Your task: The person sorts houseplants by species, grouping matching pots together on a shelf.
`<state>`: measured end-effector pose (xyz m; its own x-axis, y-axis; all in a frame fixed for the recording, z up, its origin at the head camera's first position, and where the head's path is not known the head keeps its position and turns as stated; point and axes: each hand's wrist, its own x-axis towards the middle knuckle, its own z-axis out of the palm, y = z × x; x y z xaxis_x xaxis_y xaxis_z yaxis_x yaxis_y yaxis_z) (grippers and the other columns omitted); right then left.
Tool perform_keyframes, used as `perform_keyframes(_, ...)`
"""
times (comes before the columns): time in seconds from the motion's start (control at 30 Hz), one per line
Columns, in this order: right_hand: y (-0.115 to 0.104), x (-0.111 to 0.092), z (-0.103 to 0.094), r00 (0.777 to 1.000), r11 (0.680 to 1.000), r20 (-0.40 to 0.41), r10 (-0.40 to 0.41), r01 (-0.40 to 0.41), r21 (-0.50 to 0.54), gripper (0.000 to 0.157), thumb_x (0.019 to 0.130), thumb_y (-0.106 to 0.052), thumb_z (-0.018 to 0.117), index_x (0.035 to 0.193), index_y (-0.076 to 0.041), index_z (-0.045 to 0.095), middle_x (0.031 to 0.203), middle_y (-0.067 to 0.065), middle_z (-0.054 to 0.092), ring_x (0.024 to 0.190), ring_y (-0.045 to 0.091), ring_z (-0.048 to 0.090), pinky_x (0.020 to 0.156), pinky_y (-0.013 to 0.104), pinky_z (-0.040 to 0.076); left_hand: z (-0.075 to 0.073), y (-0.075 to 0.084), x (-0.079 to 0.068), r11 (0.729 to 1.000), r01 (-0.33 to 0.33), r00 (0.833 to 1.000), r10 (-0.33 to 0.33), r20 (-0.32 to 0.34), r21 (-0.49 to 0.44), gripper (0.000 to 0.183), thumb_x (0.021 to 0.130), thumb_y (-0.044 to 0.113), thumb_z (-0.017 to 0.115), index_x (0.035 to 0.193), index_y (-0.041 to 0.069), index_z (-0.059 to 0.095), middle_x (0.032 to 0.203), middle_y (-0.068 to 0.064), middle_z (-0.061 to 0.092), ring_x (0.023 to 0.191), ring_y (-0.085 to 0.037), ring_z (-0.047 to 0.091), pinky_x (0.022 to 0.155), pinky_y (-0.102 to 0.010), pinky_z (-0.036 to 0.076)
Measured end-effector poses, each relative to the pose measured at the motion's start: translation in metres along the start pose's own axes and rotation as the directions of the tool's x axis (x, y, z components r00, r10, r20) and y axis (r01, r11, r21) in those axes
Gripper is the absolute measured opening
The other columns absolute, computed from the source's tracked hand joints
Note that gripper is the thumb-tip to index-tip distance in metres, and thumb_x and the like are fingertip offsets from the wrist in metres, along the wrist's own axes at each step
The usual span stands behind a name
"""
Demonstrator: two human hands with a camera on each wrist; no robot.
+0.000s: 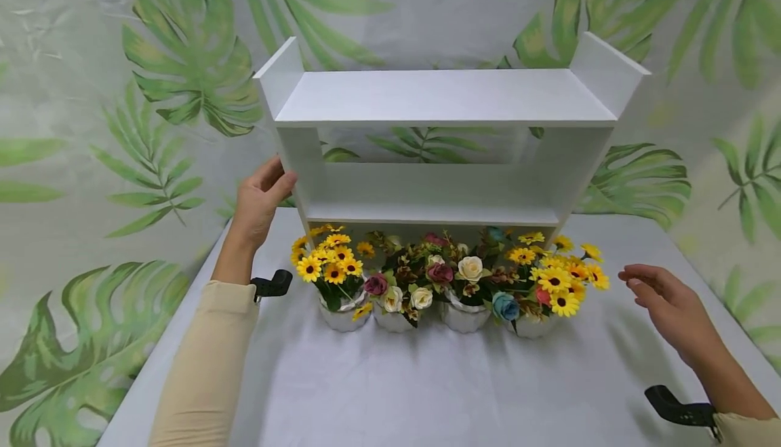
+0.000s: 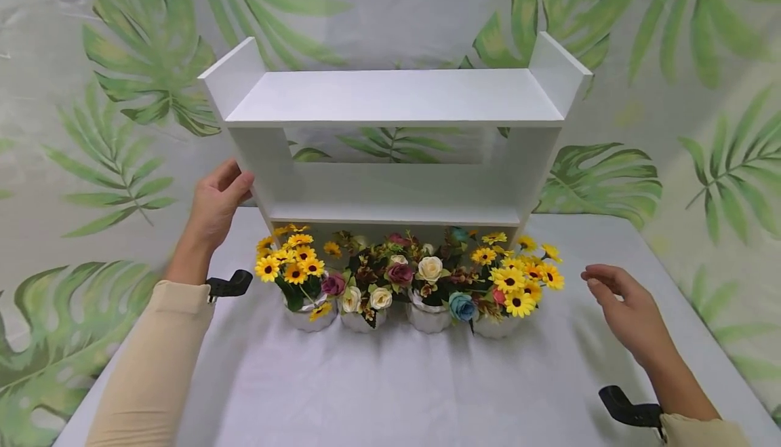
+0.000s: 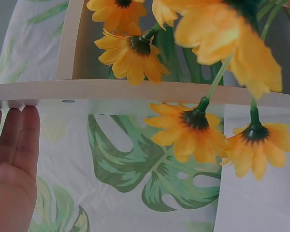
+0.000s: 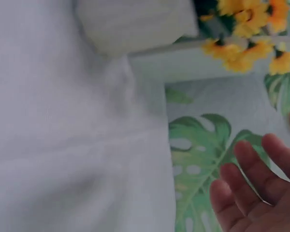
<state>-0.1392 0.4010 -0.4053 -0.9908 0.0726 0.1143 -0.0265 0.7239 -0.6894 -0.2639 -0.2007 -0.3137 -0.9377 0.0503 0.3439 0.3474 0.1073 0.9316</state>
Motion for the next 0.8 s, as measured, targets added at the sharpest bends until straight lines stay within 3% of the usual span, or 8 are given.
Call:
perform_keyframes(0.07, 0.001, 0.003, 0.003, 0.999, 0.996, 0.040, 0.015, -0.011, -0.089, 0.045, 0.106, -0.028, 0.045, 0.140, 0.002, 0.045, 0.124, 0.000, 0.060, 0.101, -0.012, 0.049, 0.071, 0.016, 0.047, 0.000, 0.001, 0.001, 1.000, -0.010, 1.000, 0.010, 0.001, 0.009, 0.047, 0.100, 0.024, 0.060, 0.146, 0.018, 0.052, 0.145, -0.004, 0.054, 0.125, -0.010, 0.054, 0.099, -0.021, 0.048)
perform_keyframes(0.13, 0.001, 0.004, 0.007, 0.995, 0.988, 0.092, 0.031, -0.017, -0.152, 0.049, 0.105, -0.026, 0.049, 0.142, 0.006, 0.041, 0.133, 0.024, 0.054, 0.112, 0.011, 0.056, 0.078, 0.031, 0.053, 0.000, 0.001, 0.003, 1.000, -0.020, 1.000, 0.020, -0.001, 0.003, 0.046, 0.099, 0.024, 0.061, 0.145, 0.018, 0.053, 0.141, -0.001, 0.056, 0.123, -0.010, 0.055, 0.098, -0.021, 0.048)
perform_keyframes(0.17, 0.001, 0.005, 0.009, 0.990, 0.987, 0.131, 0.047, -0.026, -0.159, 0.052, 0.104, -0.026, 0.051, 0.142, 0.008, 0.038, 0.137, 0.033, 0.048, 0.117, 0.026, 0.056, 0.082, 0.041, 0.055, 0.001, 0.001, 0.004, 1.000, -0.021, 1.000, 0.021, -0.004, -0.004, 0.046, 0.099, 0.024, 0.061, 0.144, 0.017, 0.054, 0.139, 0.001, 0.058, 0.122, -0.010, 0.055, 0.097, -0.020, 0.048)
perform_keyframes(0.23, 0.001, 0.005, 0.014, 0.976, 0.988, 0.206, 0.068, -0.037, -0.150, 0.058, 0.102, -0.025, 0.055, 0.144, 0.010, 0.033, 0.139, 0.039, 0.042, 0.121, 0.053, 0.047, 0.089, 0.058, 0.052, 0.002, 0.001, 0.006, 1.000, -0.018, 1.000, 0.018, -0.010, -0.017, 0.046, 0.099, 0.024, 0.062, 0.143, 0.015, 0.055, 0.134, 0.005, 0.060, 0.120, -0.009, 0.056, 0.095, -0.019, 0.049)
perform_keyframes(0.27, 0.001, 0.005, 0.017, 0.968, 0.989, 0.240, 0.079, -0.046, -0.138, 0.062, 0.101, -0.025, 0.057, 0.145, 0.011, 0.031, 0.140, 0.040, 0.040, 0.123, 0.056, 0.045, 0.092, 0.062, 0.050, 0.003, 0.001, 0.006, 1.000, -0.016, 1.000, 0.016, -0.013, -0.025, 0.045, 0.098, 0.023, 0.062, 0.142, 0.014, 0.055, 0.132, 0.006, 0.060, 0.119, -0.009, 0.057, 0.095, -0.018, 0.049)
perform_keyframes(0.43, 0.000, 0.006, 0.029, 0.935, 0.997, 0.345, 0.077, -0.067, -0.042, 0.076, 0.098, -0.027, 0.063, 0.150, 0.010, 0.022, 0.147, 0.039, 0.034, 0.129, 0.057, 0.042, 0.094, 0.055, 0.053, 0.005, -0.001, 0.008, 0.999, -0.005, 1.000, 0.004, -0.017, -0.038, 0.045, 0.098, 0.023, 0.063, 0.141, 0.013, 0.056, 0.129, 0.009, 0.061, 0.118, -0.008, 0.057, 0.094, -0.017, 0.050)
perform_keyframes(0.67, -0.004, 0.006, 0.041, 0.909, 0.991, 0.407, 0.088, -0.123, 0.060, 0.089, 0.097, -0.023, 0.063, 0.154, 0.012, 0.004, 0.151, 0.042, 0.024, 0.132, 0.061, 0.039, 0.095, 0.055, 0.053, 0.004, -0.002, 0.008, 1.000, -0.003, 1.000, 0.002, -0.014, -0.030, 0.045, 0.099, 0.024, 0.062, 0.142, 0.013, 0.055, 0.131, 0.007, 0.061, 0.118, -0.008, 0.058, 0.094, -0.017, 0.050)
perform_keyframes(0.8, -0.008, 0.006, 0.053, 0.905, 0.986, 0.423, 0.045, -0.108, 0.125, 0.093, 0.096, -0.022, 0.064, 0.156, 0.008, 0.000, 0.153, 0.041, 0.021, 0.133, 0.061, 0.037, 0.092, 0.045, 0.057, 0.001, -0.004, 0.006, 1.000, 0.001, 1.000, -0.001, -0.013, -0.019, 0.046, 0.099, 0.026, 0.061, 0.143, 0.014, 0.055, 0.133, 0.006, 0.060, 0.119, -0.008, 0.057, 0.095, -0.018, 0.049)
